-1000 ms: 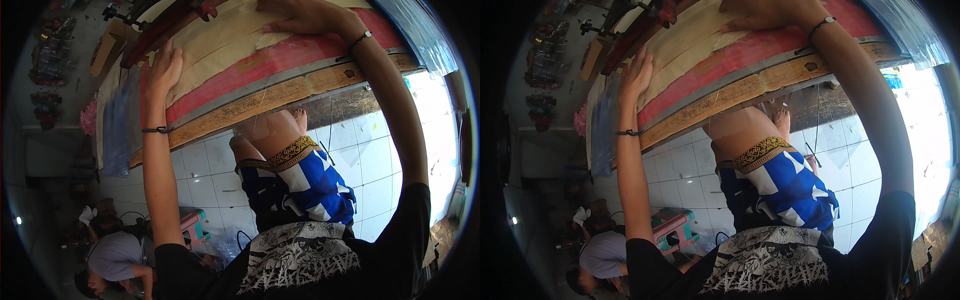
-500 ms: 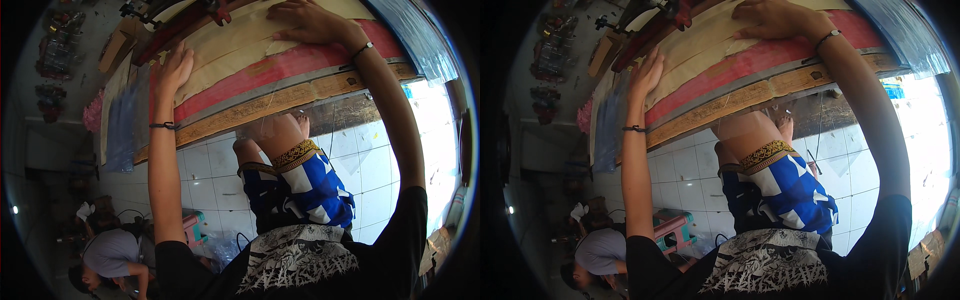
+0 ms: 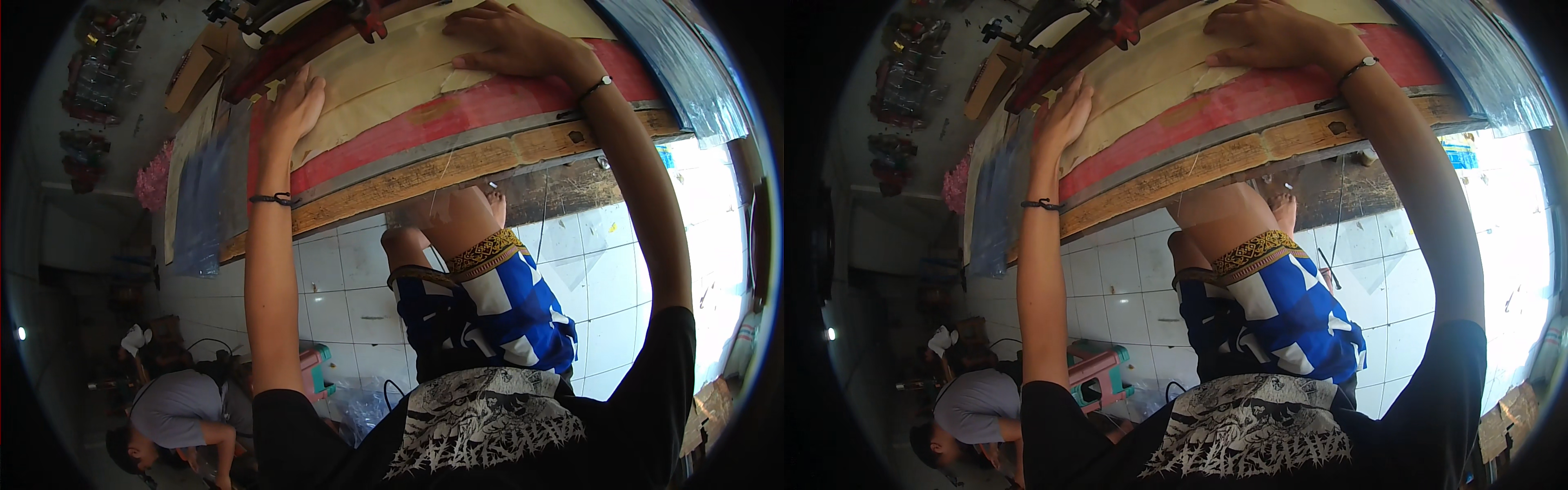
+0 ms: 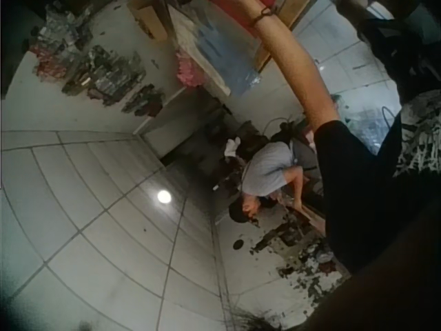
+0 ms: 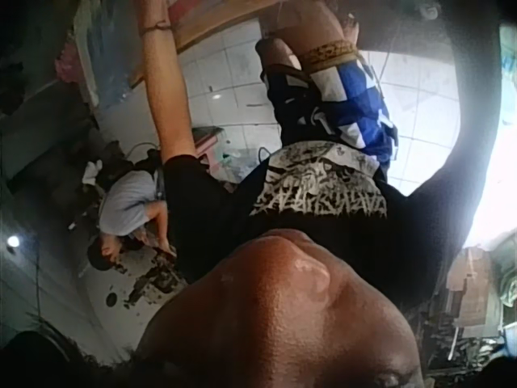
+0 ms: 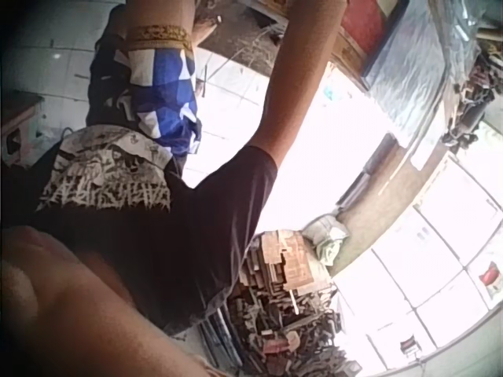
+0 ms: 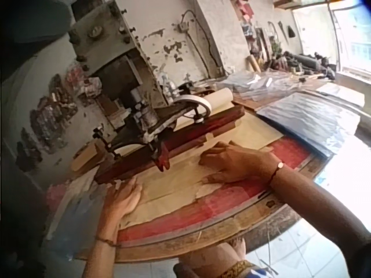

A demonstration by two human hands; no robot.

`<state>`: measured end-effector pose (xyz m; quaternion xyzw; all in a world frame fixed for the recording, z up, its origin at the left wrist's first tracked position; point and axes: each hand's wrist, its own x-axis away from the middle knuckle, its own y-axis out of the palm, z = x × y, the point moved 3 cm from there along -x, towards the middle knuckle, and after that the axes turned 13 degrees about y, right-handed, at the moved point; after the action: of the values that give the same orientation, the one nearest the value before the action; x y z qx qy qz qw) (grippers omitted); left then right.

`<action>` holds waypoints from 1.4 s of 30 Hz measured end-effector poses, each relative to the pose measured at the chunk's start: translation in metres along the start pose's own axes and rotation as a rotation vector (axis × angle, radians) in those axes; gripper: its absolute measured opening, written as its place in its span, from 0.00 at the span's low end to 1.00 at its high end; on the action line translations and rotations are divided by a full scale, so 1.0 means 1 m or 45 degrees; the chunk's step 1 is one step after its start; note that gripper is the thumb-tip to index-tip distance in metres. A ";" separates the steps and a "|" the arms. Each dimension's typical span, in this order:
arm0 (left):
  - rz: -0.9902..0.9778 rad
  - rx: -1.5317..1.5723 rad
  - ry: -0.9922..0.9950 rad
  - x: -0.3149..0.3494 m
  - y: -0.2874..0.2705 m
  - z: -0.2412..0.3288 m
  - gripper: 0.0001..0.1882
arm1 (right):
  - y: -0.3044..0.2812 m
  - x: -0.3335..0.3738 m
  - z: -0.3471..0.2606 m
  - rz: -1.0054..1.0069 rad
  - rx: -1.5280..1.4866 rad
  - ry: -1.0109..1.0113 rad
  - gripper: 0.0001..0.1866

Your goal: The person aligns and flattens plastic sheets on a heat sealer table by hand.

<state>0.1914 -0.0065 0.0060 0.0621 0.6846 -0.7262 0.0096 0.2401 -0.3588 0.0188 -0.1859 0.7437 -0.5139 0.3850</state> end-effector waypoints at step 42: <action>0.022 -0.380 0.135 0.048 -0.016 0.017 0.29 | 0.011 0.002 0.008 0.010 0.000 0.218 0.36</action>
<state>0.1407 -0.0189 0.0180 0.1042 0.7840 -0.6119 -0.0112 0.2468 -0.3607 0.0067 -0.1382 0.7748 -0.5262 0.3219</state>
